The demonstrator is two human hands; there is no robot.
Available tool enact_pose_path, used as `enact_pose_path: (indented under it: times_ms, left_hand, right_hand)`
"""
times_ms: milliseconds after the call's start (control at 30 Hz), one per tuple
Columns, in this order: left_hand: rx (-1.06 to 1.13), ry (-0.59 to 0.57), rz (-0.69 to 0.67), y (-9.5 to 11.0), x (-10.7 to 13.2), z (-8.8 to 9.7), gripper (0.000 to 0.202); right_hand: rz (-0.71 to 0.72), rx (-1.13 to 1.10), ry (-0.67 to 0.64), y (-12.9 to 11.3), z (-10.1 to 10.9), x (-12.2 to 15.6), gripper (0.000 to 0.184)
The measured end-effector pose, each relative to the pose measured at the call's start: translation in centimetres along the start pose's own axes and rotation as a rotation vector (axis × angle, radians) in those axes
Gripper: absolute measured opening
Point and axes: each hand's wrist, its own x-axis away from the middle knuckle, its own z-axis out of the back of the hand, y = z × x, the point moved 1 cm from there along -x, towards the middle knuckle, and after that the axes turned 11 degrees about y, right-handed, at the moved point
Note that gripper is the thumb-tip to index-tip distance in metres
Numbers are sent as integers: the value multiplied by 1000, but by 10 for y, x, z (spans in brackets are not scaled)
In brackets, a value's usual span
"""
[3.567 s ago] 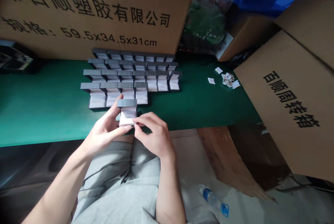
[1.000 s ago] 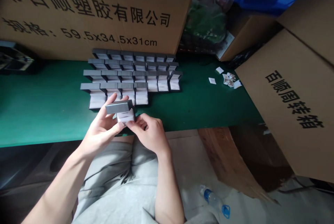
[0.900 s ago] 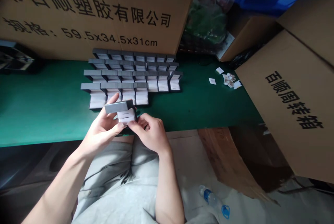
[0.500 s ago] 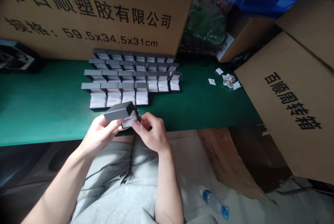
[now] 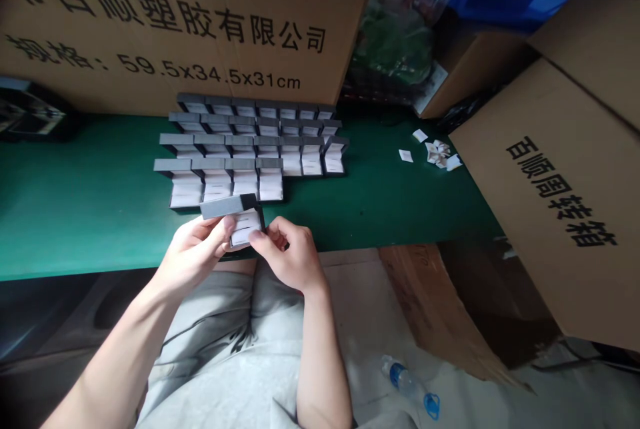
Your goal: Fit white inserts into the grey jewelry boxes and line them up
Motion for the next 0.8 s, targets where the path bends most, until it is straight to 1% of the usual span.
enact_pose_path:
  times_ms: [133, 233, 467, 567, 633, 733, 800]
  left_hand:
    - [-3, -11, 43, 4, -1, -4, 47]
    - [25, -2, 60, 5, -1, -5, 52]
    - [59, 38, 12, -1, 0, -3, 41]
    - [51, 50, 13, 2, 0, -4, 42]
    - [45, 43, 27, 5, 0, -6, 47]
    - [32, 2, 48, 8, -1, -8, 55]
    - [35, -31, 62, 8, -2, -8, 54]
  right_hand:
    - [-4, 0, -7, 1, 0, 0, 43]
    - [0, 22, 10, 1, -1, 0, 41]
    - [8, 15, -7, 1, -1, 0, 40]
    - [9, 8, -6, 2, -1, 0, 39]
    - [13, 6, 0, 2, -1, 0, 39]
    - [10, 8, 12, 3, -1, 1, 40]
    - [8, 13, 39, 3, 0, 2, 41]
